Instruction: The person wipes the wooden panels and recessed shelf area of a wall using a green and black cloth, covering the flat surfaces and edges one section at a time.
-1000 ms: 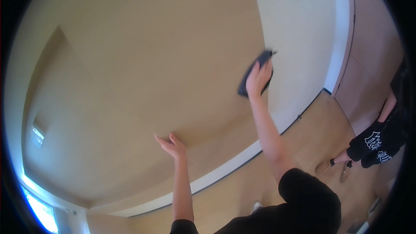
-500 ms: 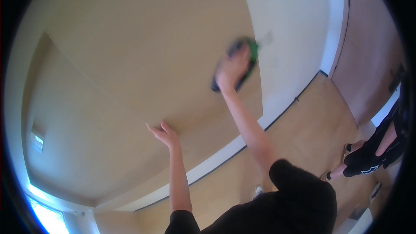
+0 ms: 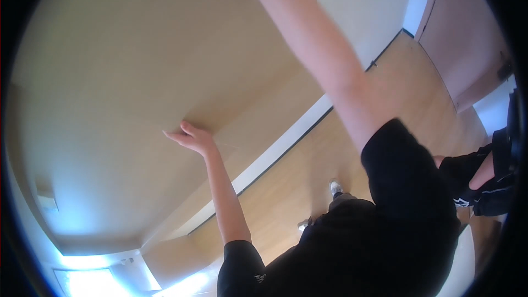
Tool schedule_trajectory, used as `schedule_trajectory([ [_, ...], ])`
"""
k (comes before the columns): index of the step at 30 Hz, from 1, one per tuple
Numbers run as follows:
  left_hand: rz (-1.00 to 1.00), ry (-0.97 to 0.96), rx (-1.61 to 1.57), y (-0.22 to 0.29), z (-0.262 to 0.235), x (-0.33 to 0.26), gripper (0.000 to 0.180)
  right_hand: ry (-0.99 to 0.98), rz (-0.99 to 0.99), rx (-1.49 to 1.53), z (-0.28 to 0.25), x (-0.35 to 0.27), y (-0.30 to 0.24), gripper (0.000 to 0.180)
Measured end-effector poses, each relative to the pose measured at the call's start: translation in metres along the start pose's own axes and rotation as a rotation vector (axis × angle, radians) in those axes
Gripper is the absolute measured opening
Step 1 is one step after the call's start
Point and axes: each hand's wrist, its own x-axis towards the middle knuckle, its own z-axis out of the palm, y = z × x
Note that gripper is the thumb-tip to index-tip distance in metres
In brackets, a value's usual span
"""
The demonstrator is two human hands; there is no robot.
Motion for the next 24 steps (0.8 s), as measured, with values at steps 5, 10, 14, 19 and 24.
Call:
schedule_trajectory([
  [5,0.135,0.111,-0.008,0.008,0.006,-0.031,0.060,0.005,0.475,-0.176,-0.149,-0.256,0.043,0.053],
  [10,0.093,0.091,-0.086,0.037,-0.004,-0.031,0.063,0.309,1.409,-0.148,-0.168,-0.404,0.035,0.053],
  [14,0.157,0.131,0.054,-0.007,0.049,-0.041,0.064,0.423,1.595,-0.257,-0.227,-0.512,0.143,0.049],
  [19,0.133,0.080,0.005,-0.009,0.081,-0.022,0.067,0.302,1.897,-0.286,-0.174,-0.497,0.138,0.052],
  [24,0.159,0.072,0.039,-0.020,0.128,-0.010,0.068,0.092,1.332,-0.222,-0.080,-0.382,0.042,0.056],
])
